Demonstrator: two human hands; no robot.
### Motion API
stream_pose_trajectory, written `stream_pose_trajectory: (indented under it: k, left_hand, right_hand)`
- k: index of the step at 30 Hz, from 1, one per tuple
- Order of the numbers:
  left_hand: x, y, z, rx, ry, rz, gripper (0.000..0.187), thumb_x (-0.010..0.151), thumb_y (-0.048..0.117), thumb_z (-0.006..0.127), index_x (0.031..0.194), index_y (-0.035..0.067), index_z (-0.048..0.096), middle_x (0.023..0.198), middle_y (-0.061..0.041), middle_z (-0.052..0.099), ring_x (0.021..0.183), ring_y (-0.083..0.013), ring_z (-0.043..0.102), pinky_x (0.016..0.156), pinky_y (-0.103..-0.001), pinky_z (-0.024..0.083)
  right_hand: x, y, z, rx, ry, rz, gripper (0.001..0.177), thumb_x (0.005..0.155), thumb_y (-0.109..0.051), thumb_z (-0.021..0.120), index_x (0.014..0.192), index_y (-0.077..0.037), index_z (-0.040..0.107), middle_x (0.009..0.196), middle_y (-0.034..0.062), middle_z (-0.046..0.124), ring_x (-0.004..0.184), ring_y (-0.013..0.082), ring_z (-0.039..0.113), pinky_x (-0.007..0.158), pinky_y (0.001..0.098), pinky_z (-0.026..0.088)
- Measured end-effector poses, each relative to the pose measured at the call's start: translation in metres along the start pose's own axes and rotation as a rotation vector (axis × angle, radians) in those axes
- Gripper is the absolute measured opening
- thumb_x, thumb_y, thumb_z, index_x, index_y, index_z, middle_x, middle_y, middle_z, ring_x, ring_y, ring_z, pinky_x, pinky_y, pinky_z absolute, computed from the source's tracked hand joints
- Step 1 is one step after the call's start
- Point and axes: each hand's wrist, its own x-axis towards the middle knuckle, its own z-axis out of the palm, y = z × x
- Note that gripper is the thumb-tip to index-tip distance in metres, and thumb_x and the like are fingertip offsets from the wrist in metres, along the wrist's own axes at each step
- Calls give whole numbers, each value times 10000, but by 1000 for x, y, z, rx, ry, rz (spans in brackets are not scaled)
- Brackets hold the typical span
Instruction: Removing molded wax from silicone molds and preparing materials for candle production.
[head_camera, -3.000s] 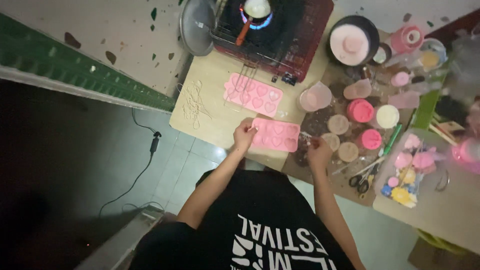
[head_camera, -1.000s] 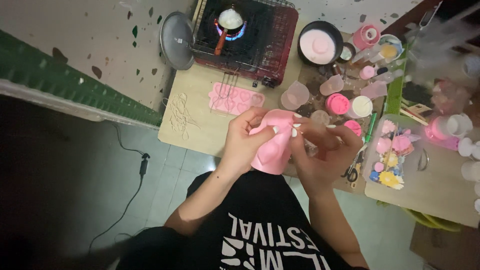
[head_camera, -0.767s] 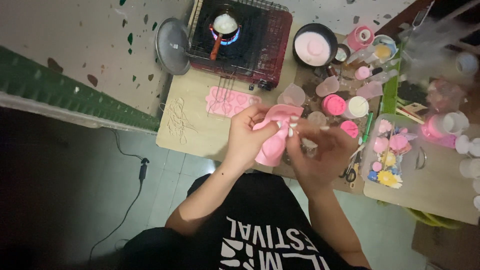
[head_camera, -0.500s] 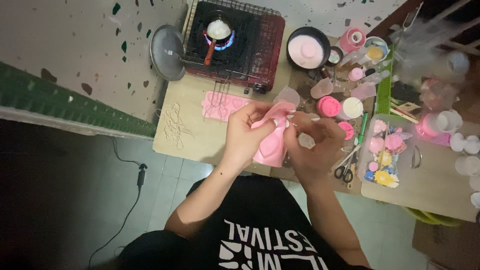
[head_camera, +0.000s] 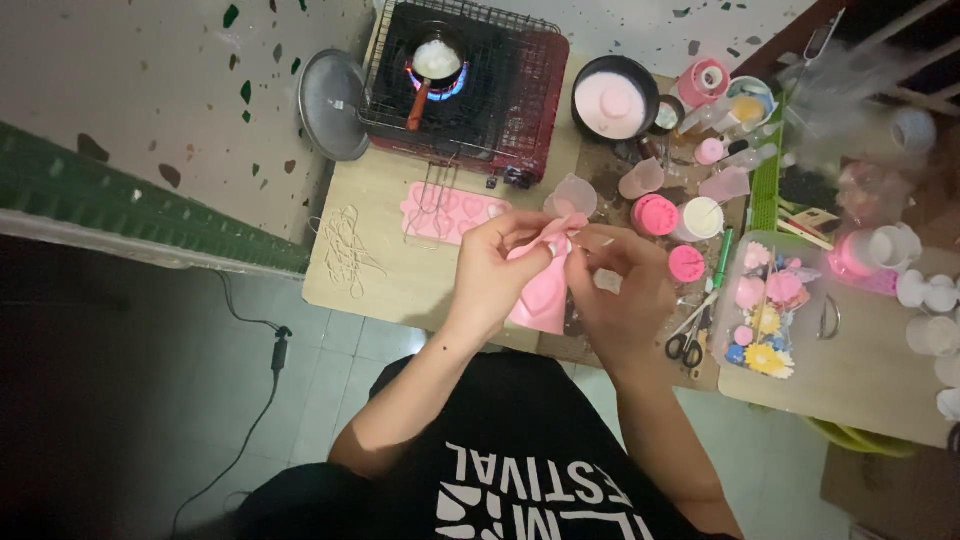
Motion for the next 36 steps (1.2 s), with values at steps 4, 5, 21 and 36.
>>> stream_pose_trajectory:
  k: [4,5,21,36]
  left_hand:
    - [-3,2,2,-17,-12,-7,319,883,-84,643,1199,-98,672,1148,-137,744,1092,-166,705,986,-294,561]
    - [-4,3,2,-29,-14,-10,317,888,-90,641,1204,-101,671,1153,-141,743,1096,-169,704,988,-296,560]
    - [-12,-14,-6,8,-9,-54,370,903,-60,646,1270,-104,666,1142,-152,750,1021,-152,713,899,-281,576]
    - [-22,-6,-9,64,9,-63,348,892,-26,669,1236,-55,714,1136,-106,764,956,-112,717,813,-241,585]
  right_hand:
    - [2,-4,-3,-19,-11,-11,441,936,-4,822,1198,-16,467,1107,107,731,843,145,739,759,277,613]
    - [3,-5,-4,-54,-20,-11,428,935,-15,825,1190,-21,481,1079,94,733,831,140,740,745,273,606]
    - [0,-5,-1,-78,-137,85,262,940,-37,807,1110,-34,607,995,73,735,821,144,765,697,260,588]
    - [-2,-18,-4,-59,-170,52,386,918,-8,791,1160,-18,490,1008,90,715,839,184,781,705,280,620]
